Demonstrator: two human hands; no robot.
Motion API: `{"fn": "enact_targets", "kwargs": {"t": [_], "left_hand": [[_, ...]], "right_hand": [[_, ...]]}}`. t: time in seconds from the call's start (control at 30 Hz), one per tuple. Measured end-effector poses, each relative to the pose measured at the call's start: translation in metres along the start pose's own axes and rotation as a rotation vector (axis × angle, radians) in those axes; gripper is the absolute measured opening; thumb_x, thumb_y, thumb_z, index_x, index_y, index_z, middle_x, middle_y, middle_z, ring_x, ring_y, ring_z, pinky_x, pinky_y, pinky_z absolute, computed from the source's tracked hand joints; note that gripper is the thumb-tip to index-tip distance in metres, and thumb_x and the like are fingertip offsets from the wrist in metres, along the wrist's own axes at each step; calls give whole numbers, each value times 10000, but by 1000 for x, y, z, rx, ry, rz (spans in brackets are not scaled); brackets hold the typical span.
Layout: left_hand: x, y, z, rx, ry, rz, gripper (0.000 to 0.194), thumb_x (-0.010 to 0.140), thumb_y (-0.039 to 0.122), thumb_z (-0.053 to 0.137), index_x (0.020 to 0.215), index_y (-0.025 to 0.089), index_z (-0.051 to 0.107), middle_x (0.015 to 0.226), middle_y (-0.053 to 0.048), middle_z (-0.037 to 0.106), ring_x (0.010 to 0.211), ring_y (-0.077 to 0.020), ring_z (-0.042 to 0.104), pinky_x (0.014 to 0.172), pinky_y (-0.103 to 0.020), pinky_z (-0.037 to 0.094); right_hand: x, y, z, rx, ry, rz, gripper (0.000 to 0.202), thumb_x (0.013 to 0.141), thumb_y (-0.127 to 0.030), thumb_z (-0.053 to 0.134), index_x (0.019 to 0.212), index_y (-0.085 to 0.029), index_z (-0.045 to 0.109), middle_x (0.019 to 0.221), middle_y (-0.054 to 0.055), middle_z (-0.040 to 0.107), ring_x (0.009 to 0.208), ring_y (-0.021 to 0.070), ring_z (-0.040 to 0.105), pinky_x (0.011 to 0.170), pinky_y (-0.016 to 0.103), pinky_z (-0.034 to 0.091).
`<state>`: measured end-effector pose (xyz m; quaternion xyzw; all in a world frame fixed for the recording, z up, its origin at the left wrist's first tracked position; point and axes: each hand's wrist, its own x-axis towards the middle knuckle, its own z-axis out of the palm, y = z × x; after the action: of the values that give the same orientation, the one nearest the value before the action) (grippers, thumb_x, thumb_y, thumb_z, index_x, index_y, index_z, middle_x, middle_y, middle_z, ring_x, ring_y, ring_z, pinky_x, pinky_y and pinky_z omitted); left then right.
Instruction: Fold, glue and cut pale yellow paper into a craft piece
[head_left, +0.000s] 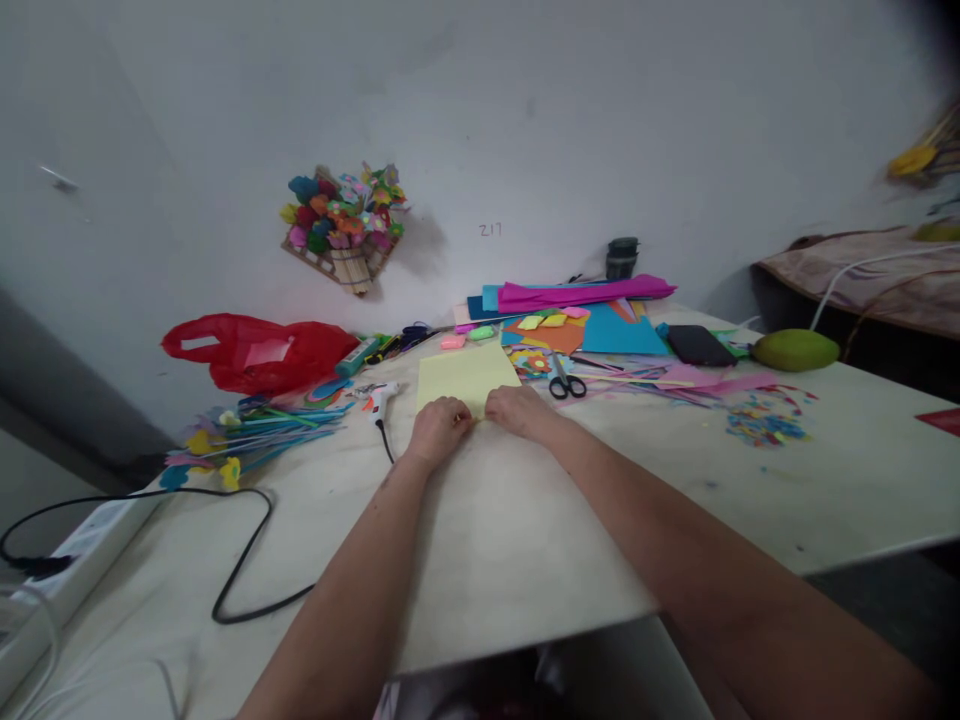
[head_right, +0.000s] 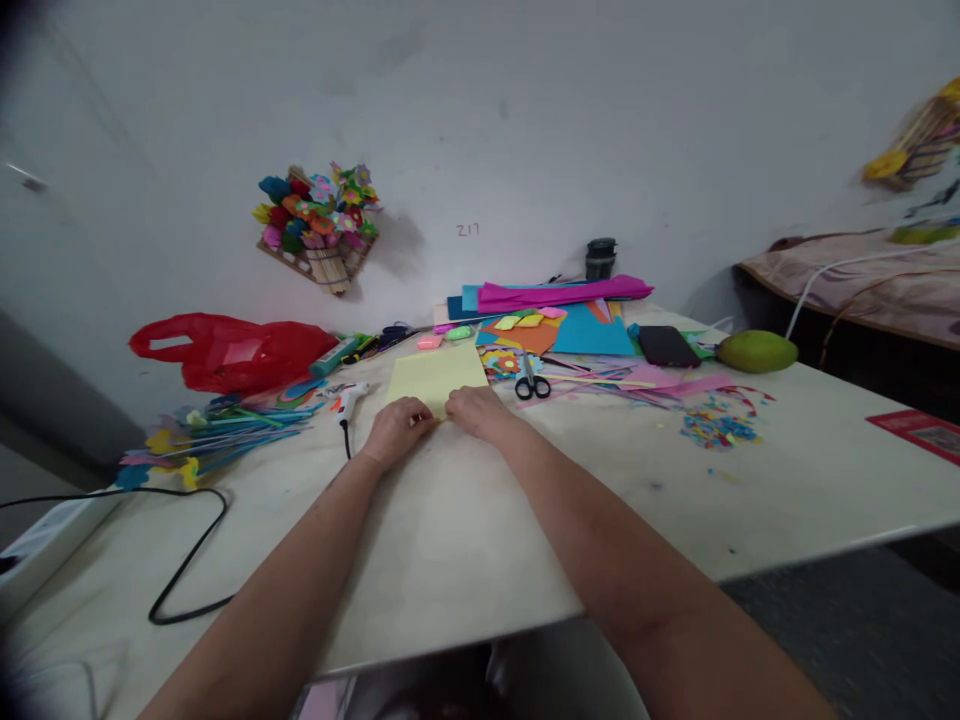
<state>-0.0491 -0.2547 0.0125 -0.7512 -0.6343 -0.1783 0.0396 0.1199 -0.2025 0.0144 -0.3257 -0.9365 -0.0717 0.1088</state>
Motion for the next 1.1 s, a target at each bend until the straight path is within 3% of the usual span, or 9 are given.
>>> {"fn": "enact_targets", "kwargs": {"t": [0.27,0.5,0.67,1.1], "left_hand": [[1,-2,6,-67,20,76,76,749,249,570,716,208,624,807,-14,604,761,-138,548,621,-227,395],[2,-7,9,-122,15,65,70,731,259,595,711,198,621,785,-12,593,750,-138,537,624,-229,393],[2,-4,10,-121,33,91,101,740,299,597,775,214,637,820,-12,604,770,-142,542,627,-232,392],[4,9,10,-108,32,105,84,757,217,553,724,194,627,807,-20,604,766,-140,536,619,-228,392]], "right_hand": [[-7,24,-8,158,-25,131,130,737,-274,606,831,-212,668,973,26,644,935,162,553,660,207,348],[-8,42,-3,254,-134,253,182,695,-345,632,812,-214,681,874,12,671,744,132,585,557,195,326],[-10,46,0,266,-129,252,184,721,-351,618,818,-208,682,860,18,676,784,137,593,581,185,337],[-6,39,3,290,-83,160,181,719,-321,610,830,-205,692,894,22,668,786,130,580,568,184,332]]}}
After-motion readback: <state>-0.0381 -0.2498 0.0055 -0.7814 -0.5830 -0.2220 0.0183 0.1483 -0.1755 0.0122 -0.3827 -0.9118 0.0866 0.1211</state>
